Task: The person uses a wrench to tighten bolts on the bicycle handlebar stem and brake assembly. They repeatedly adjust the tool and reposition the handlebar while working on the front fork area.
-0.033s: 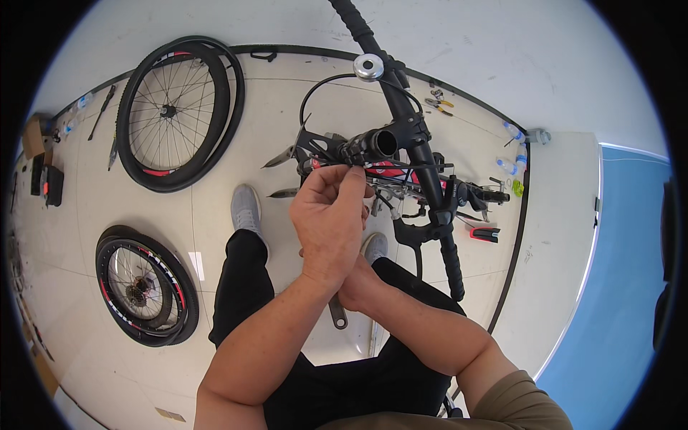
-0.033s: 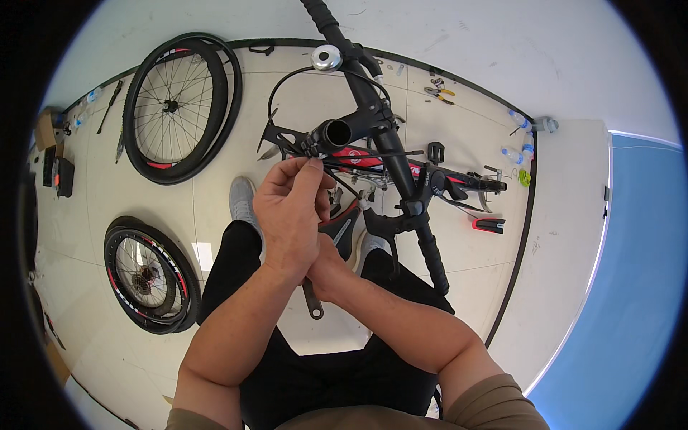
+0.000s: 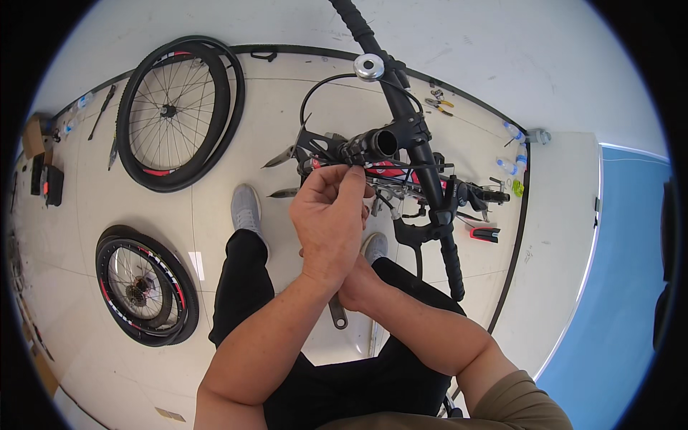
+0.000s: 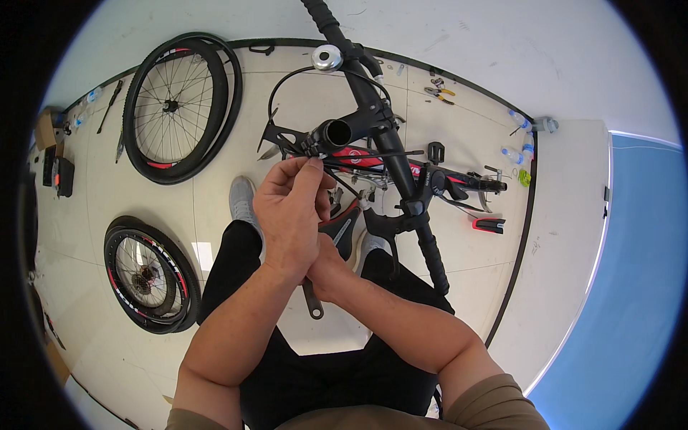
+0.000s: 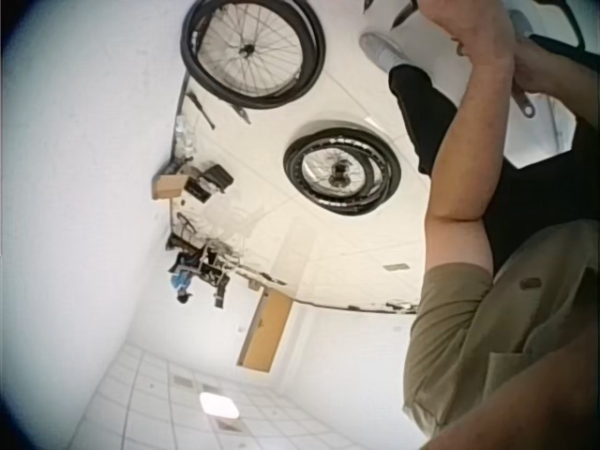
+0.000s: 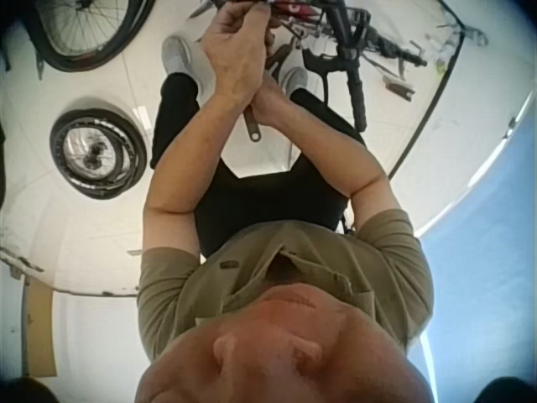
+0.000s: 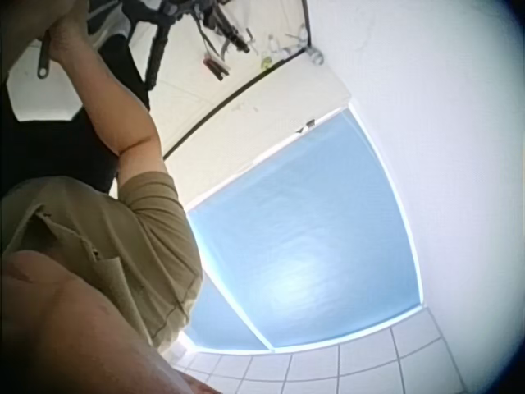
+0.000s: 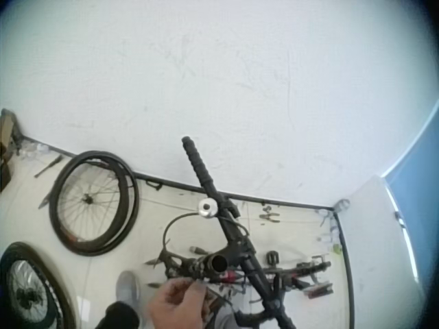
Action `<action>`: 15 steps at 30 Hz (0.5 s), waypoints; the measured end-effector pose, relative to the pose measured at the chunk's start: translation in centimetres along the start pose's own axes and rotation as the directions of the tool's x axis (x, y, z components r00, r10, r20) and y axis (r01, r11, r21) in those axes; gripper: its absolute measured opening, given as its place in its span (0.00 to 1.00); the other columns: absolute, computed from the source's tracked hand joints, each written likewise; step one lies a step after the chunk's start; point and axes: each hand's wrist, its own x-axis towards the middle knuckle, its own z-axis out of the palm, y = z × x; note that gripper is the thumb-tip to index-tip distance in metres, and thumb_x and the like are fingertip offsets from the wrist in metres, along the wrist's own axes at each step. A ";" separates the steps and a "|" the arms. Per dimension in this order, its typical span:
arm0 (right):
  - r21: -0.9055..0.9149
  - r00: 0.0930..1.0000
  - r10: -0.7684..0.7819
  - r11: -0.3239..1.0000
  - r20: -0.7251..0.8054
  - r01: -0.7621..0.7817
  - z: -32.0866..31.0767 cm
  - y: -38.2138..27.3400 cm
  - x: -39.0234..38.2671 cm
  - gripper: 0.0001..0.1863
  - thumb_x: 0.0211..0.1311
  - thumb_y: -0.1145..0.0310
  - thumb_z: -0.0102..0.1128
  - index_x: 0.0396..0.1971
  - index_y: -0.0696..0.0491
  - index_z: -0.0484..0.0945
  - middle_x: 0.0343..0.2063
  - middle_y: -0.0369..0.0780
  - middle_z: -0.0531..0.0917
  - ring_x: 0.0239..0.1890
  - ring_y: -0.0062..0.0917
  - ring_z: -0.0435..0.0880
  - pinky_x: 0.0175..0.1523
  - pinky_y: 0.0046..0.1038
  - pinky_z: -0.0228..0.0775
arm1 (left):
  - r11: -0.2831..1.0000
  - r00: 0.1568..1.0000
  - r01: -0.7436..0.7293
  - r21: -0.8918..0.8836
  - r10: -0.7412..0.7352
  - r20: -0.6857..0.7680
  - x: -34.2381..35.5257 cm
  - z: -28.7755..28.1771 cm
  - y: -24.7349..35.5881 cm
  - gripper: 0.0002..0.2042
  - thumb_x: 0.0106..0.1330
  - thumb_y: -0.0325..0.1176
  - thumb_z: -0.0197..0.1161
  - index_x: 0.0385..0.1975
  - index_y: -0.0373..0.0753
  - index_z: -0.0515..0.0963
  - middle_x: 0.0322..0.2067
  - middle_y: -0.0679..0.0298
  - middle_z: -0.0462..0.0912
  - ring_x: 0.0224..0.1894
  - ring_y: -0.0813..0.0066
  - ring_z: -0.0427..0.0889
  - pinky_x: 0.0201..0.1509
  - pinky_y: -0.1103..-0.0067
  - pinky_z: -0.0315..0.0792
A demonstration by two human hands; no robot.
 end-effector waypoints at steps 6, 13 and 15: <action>-0.029 0.997 0.050 0.998 0.052 -0.048 -1.2 0.3 0.6 0.08 0.72 0.66 0.54 0.44 0.53 0.73 0.36 0.35 0.78 0.35 0.19 0.76 0.38 0.27 0.68 | 0.998 1.000 0.031 -0.058 -0.031 0.004 0.2 0.0 0.0 0.06 0.68 0.30 0.64 0.35 0.35 0.76 0.25 0.63 0.81 0.19 0.84 0.72 0.21 0.84 0.65; -0.035 1.000 0.014 0.999 0.012 -0.013 0.1 0.2 0.4 0.08 0.72 0.63 0.51 0.36 0.51 0.71 0.25 0.33 0.73 0.21 0.18 0.69 0.24 0.25 0.58 | 0.991 1.000 0.029 -0.128 -0.027 0.014 0.5 -0.3 -0.3 0.06 0.65 0.28 0.67 0.34 0.36 0.76 0.24 0.64 0.80 0.18 0.84 0.72 0.20 0.84 0.65; -0.034 1.000 0.019 0.999 0.018 -0.018 0.0 0.1 0.3 0.08 0.71 0.64 0.52 0.36 0.52 0.72 0.26 0.34 0.75 0.23 0.18 0.71 0.25 0.25 0.60 | 0.995 1.000 0.021 -0.096 -0.021 0.001 0.5 -0.3 -0.3 0.06 0.65 0.28 0.67 0.34 0.36 0.76 0.24 0.64 0.80 0.18 0.84 0.72 0.20 0.84 0.64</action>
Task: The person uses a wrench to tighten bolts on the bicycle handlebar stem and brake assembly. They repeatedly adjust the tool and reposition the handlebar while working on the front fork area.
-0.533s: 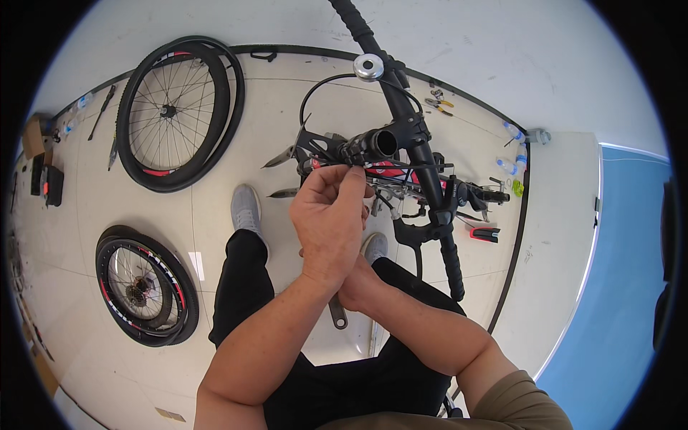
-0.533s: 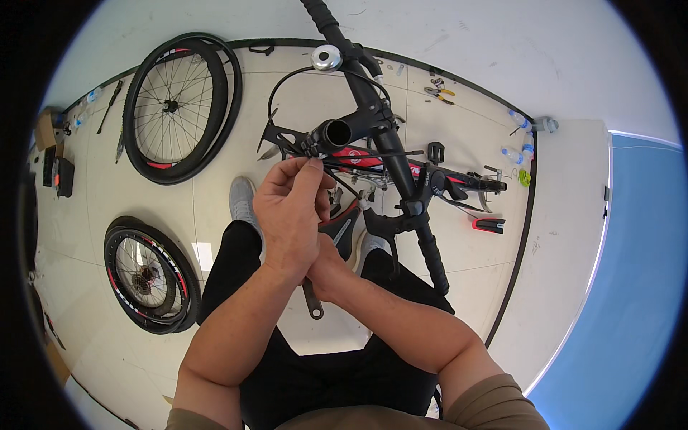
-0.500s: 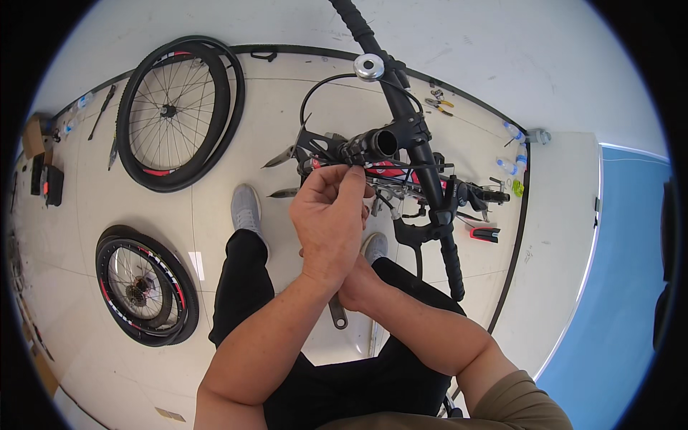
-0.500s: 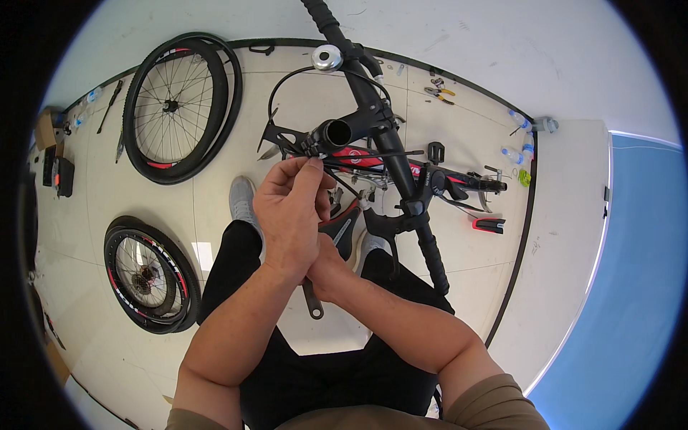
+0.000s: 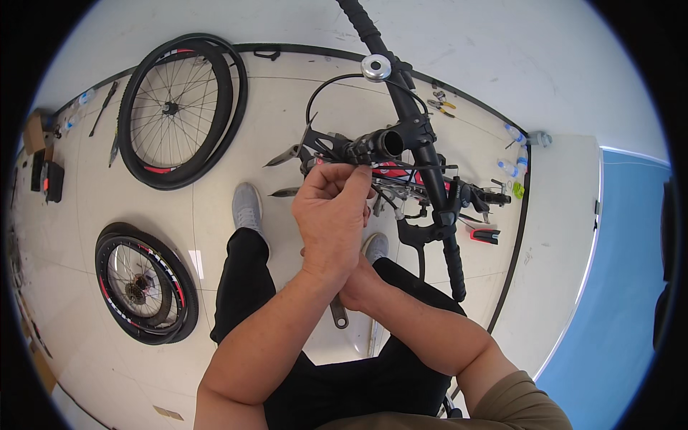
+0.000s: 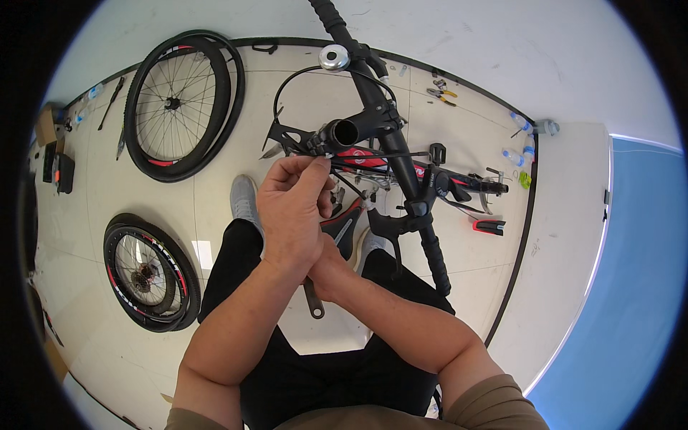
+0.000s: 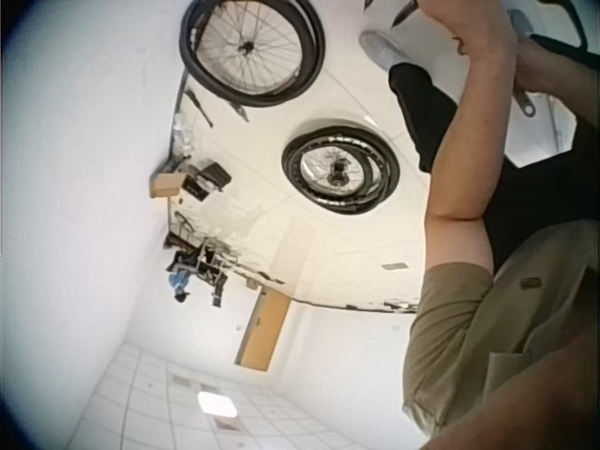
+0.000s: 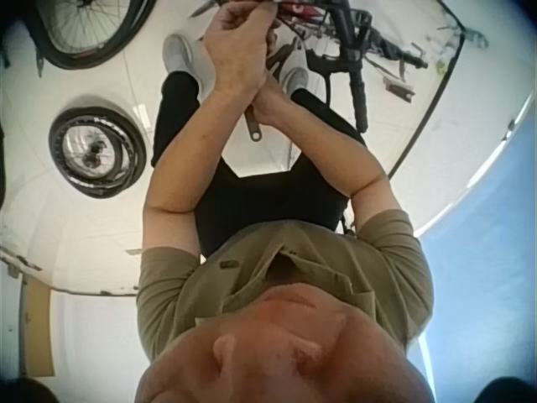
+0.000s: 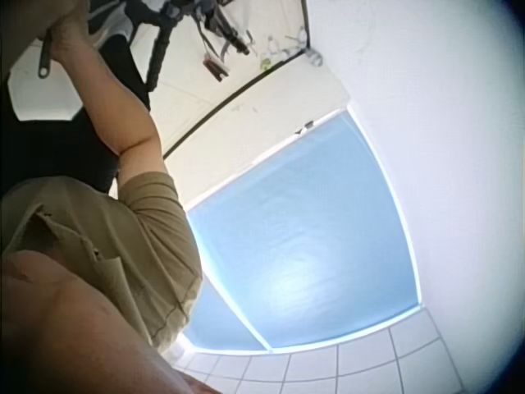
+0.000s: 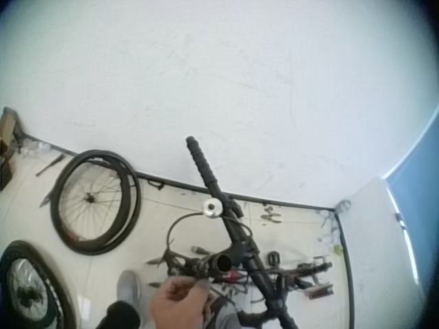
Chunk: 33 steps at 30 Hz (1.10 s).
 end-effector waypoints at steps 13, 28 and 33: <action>0.025 1.000 -0.009 1.000 -0.017 0.009 0.2 -0.2 -0.3 0.07 0.69 0.67 0.53 0.38 0.56 0.74 0.32 0.36 0.78 0.29 0.18 0.75 0.30 0.28 0.66 | 1.000 1.000 0.003 0.019 -0.003 0.004 -0.3 0.0 0.2 0.06 0.68 0.29 0.65 0.36 0.34 0.77 0.26 0.62 0.83 0.19 0.84 0.72 0.21 0.84 0.66; -0.015 0.995 0.015 1.000 0.103 -0.014 -2.2 0.9 1.1 0.12 0.71 0.64 0.57 0.49 0.52 0.72 0.42 0.35 0.78 0.43 0.18 0.79 0.45 0.26 0.75 | 0.999 0.999 0.049 -0.019 -0.048 0.023 -0.5 0.1 0.4 0.06 0.67 0.29 0.66 0.36 0.34 0.77 0.26 0.62 0.83 0.19 0.83 0.73 0.21 0.84 0.65; 0.013 0.995 0.011 1.000 0.102 -0.013 -1.4 0.4 0.5 0.12 0.72 0.63 0.56 0.49 0.53 0.72 0.42 0.35 0.78 0.43 0.18 0.79 0.46 0.26 0.75 | 0.999 0.999 0.029 -0.046 -0.029 0.014 -0.3 -0.1 0.1 0.06 0.67 0.29 0.66 0.36 0.35 0.77 0.26 0.62 0.83 0.19 0.83 0.73 0.21 0.84 0.66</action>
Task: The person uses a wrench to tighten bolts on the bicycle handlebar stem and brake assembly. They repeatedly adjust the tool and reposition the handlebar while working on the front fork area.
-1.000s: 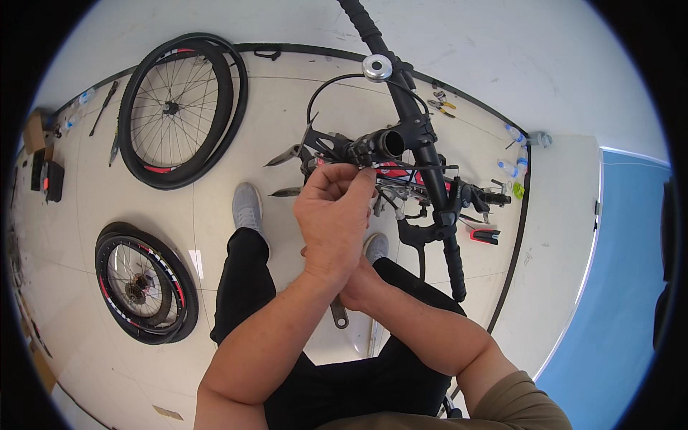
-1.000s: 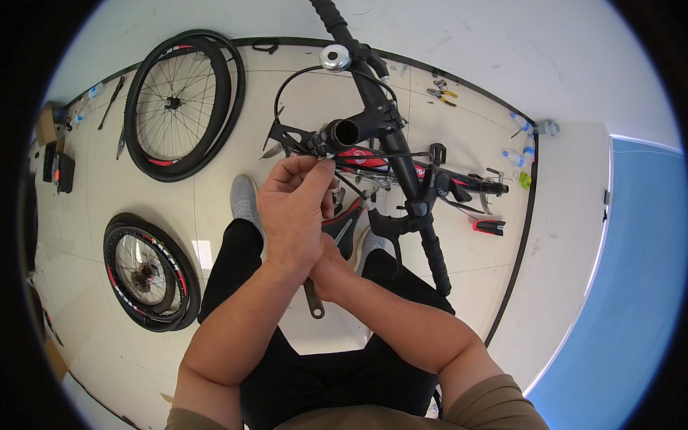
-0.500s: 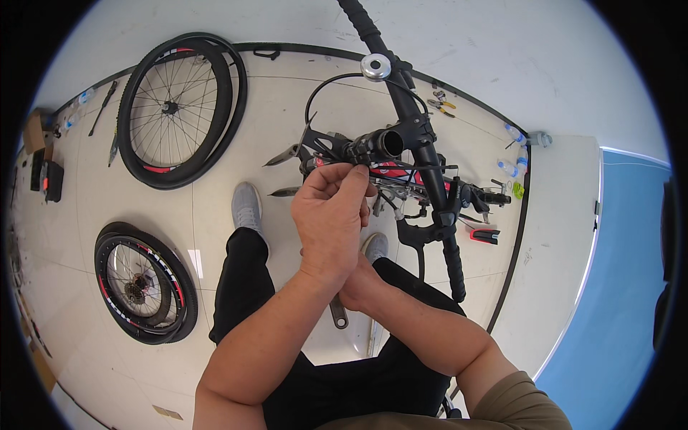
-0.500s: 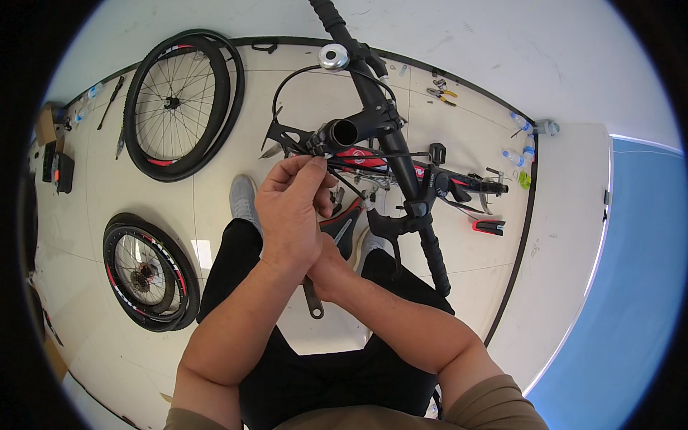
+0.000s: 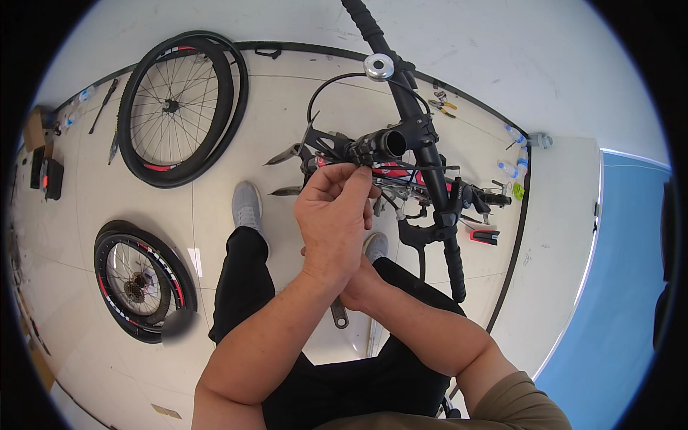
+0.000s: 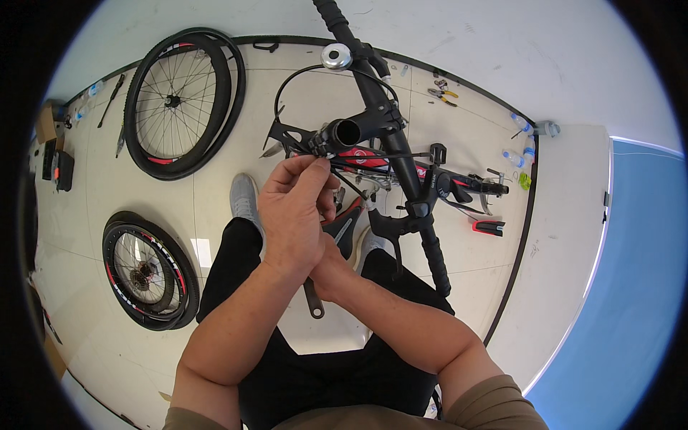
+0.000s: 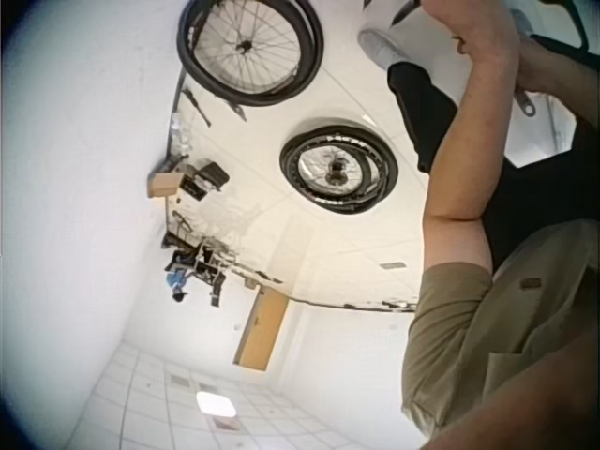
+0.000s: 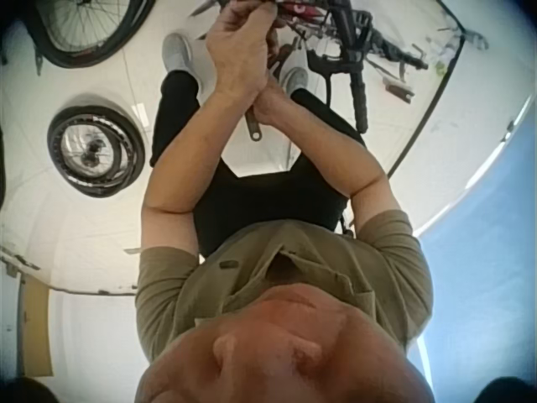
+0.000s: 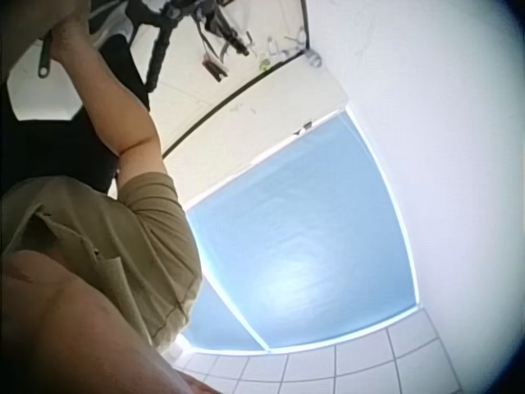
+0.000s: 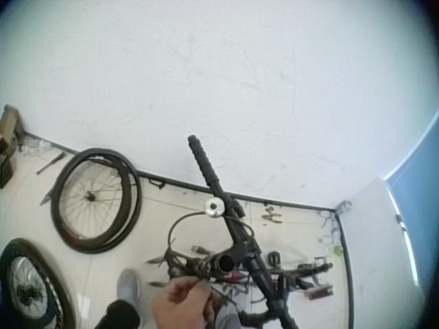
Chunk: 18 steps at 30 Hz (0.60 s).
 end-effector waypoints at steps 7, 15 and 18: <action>-0.001 1.000 0.023 1.000 -0.011 -0.023 0.2 -0.2 -0.1 0.15 0.72 0.61 0.55 0.52 0.51 0.69 0.43 0.33 0.76 0.45 0.18 0.77 0.46 0.26 0.73 | 0.999 0.999 -0.008 -0.033 0.010 0.039 0.4 -0.5 -0.1 0.06 0.66 0.29 0.66 0.36 0.36 0.76 0.26 0.61 0.83 0.19 0.82 0.74 0.22 0.83 0.67; -0.080 0.973 -0.113 0.992 -0.204 0.098 1.6 -1.5 -1.0 0.15 0.65 0.64 0.61 0.47 0.51 0.71 0.34 0.34 0.78 0.33 0.18 0.77 0.36 0.25 0.70 | 0.974 0.981 -0.186 0.130 0.178 0.078 0.4 -0.8 1.3 0.04 0.67 0.23 0.61 0.38 0.34 0.75 0.29 0.64 0.82 0.24 0.87 0.75 0.27 0.86 0.71; -0.030 0.933 -0.243 0.969 -0.267 0.244 2.9 -2.3 -1.4 0.08 0.63 0.67 0.62 0.31 0.53 0.72 0.21 0.34 0.75 0.21 0.18 0.73 0.27 0.24 0.64 | 0.874 0.901 -0.434 0.217 0.421 0.104 1.3 -1.5 1.4 0.05 0.68 0.21 0.57 0.41 0.34 0.76 0.33 0.65 0.82 0.31 0.87 0.77 0.34 0.87 0.72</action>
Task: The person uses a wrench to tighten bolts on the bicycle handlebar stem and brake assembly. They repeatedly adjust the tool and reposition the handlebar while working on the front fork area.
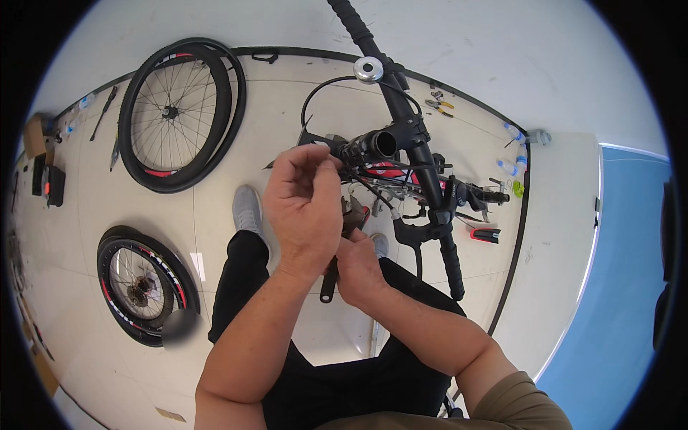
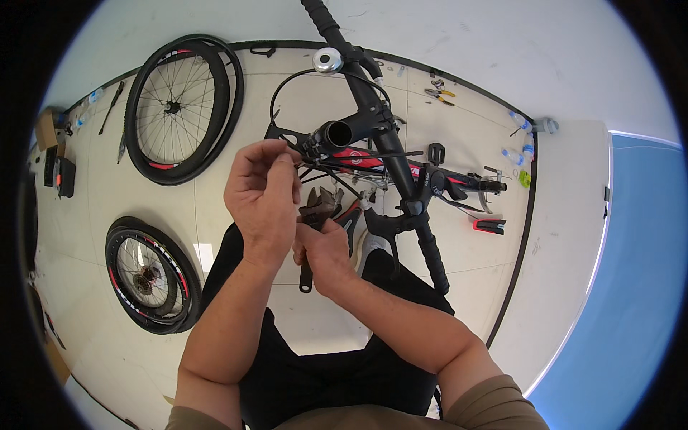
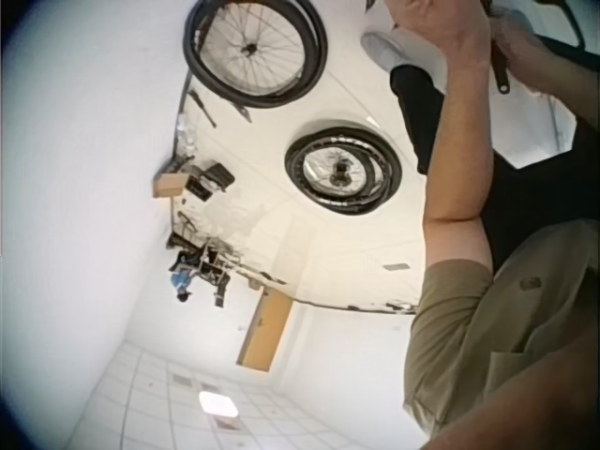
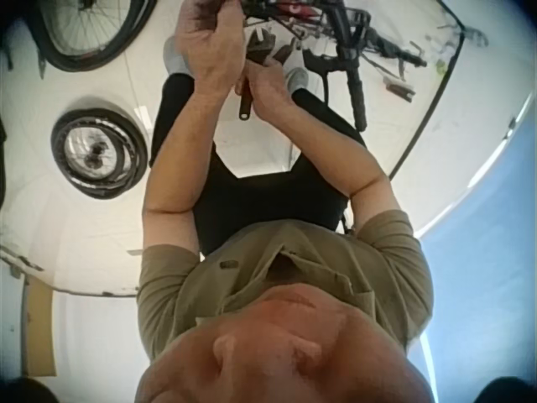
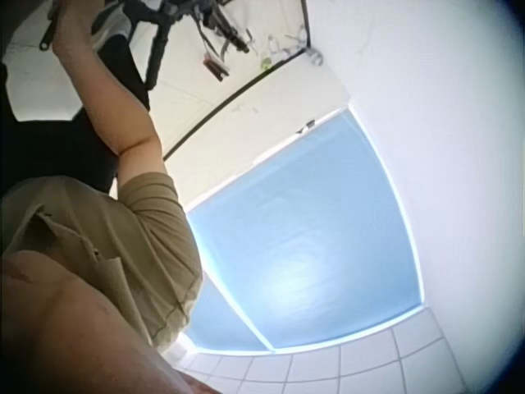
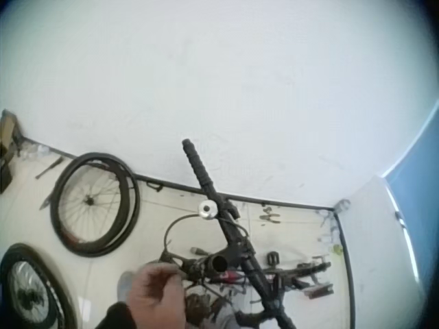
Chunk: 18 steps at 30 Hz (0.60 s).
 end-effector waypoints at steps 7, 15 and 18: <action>0.051 0.975 -0.218 0.974 -0.053 0.220 0.1 0.8 0.2 0.04 0.64 0.72 0.59 0.30 0.56 0.77 0.18 0.33 0.76 0.19 0.17 0.72 0.26 0.23 0.64 | 0.881 0.933 -0.356 0.312 0.318 0.166 0.4 -0.6 -1.7 0.20 0.63 0.14 0.48 0.54 0.34 0.77 0.45 0.57 0.85 0.44 0.74 0.83 0.52 0.80 0.75; -0.137 0.802 -0.594 0.801 -0.068 0.582 0.4 -2.2 -0.4 0.07 0.60 0.78 0.62 0.38 0.57 0.78 0.21 0.30 0.76 0.18 0.09 0.68 0.20 0.19 0.60 | 0.933 0.950 -0.294 0.208 0.263 0.167 0.1 -0.9 -1.8 0.24 0.63 0.13 0.45 0.59 0.35 0.75 0.49 0.54 0.84 0.51 0.70 0.83 0.58 0.77 0.74; -0.163 0.742 -0.665 0.744 -0.080 0.649 1.4 -3.1 -0.3 0.12 0.59 0.77 0.65 0.43 0.57 0.77 0.19 0.28 0.71 0.18 0.08 0.67 0.21 0.18 0.59 | 0.941 0.955 -0.280 0.192 0.252 0.156 0.0 -0.9 -1.9 0.24 0.65 0.13 0.44 0.60 0.34 0.74 0.50 0.55 0.84 0.50 0.71 0.83 0.57 0.77 0.75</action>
